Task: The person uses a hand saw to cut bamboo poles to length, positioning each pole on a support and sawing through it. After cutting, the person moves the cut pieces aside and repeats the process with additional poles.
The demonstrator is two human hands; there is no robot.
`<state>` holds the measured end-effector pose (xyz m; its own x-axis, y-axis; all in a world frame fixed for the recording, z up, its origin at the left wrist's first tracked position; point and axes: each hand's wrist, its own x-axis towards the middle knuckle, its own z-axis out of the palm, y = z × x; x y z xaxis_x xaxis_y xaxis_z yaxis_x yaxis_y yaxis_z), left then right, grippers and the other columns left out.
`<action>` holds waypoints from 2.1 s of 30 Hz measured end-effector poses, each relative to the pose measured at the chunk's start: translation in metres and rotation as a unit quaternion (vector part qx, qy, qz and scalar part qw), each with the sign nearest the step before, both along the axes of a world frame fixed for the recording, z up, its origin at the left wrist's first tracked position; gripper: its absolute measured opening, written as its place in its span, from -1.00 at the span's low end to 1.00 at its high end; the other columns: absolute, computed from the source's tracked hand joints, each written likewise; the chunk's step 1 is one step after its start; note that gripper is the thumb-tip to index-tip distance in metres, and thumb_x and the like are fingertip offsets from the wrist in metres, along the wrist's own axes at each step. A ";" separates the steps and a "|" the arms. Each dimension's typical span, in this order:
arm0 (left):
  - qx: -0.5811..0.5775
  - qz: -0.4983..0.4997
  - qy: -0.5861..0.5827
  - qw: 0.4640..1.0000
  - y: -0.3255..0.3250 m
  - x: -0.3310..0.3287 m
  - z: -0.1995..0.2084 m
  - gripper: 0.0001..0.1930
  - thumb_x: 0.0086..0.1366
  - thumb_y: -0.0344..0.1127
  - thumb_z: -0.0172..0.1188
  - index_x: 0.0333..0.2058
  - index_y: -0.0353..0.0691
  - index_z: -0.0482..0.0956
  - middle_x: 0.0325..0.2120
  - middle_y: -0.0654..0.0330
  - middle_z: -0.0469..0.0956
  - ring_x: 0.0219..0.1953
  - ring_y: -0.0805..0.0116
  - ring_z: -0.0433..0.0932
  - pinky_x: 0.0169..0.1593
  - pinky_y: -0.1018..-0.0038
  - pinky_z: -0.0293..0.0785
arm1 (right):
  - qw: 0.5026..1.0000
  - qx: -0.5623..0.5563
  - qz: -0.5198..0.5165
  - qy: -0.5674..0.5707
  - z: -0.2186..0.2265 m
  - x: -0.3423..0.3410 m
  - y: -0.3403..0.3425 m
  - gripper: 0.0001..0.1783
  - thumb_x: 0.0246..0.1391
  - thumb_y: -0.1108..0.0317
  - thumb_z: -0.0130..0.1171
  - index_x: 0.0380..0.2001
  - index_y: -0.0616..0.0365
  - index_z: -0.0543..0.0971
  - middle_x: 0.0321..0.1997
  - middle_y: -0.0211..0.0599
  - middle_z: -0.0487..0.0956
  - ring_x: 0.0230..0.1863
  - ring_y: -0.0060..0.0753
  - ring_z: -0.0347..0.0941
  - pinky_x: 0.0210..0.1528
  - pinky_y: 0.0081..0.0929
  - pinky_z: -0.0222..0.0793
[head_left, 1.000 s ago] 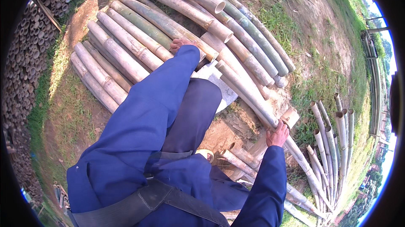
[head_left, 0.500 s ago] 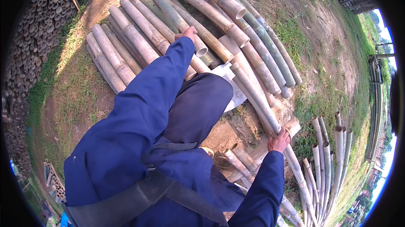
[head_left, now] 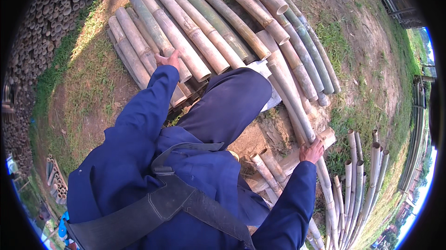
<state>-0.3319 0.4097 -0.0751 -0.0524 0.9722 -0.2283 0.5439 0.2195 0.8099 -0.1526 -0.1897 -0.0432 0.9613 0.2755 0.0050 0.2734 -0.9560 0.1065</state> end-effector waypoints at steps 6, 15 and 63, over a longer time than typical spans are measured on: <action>-0.003 -0.004 0.227 0.974 -0.020 0.001 -0.044 -0.01 -0.02 0.00 0.44 0.30 -0.35 0.16 0.22 -0.15 0.23 0.28 -0.09 0.26 0.29 0.00 0.23 | 0.999 0.014 -0.023 0.028 0.001 0.003 0.003 -0.17 -0.11 0.21 0.41 0.26 0.05 0.32 0.00 -0.10 0.41 0.12 0.04 0.33 0.29 -0.08 0.14; 0.013 -0.330 -0.066 0.942 -0.042 0.181 -0.016 -0.26 0.15 -0.18 0.39 0.24 -0.30 0.30 0.18 -0.16 0.40 0.22 -0.07 0.43 0.30 0.17 0.35 | 1.000 0.014 -0.013 0.011 0.005 0.004 0.008 -0.19 -0.15 0.26 0.39 0.23 0.01 0.33 -0.05 -0.14 0.40 0.05 0.01 0.33 0.23 -0.07 0.17; 0.196 -0.112 0.265 0.937 -0.008 0.016 -0.020 -0.02 0.11 -0.13 0.42 0.43 -0.07 0.04 0.39 -0.01 0.07 0.39 -0.05 0.11 0.39 0.04 0.06 | 0.999 0.011 -0.025 0.019 0.000 0.002 0.001 -0.15 -0.15 0.25 0.42 0.26 -0.02 0.31 0.04 -0.12 0.39 0.14 0.04 0.31 0.29 -0.05 0.12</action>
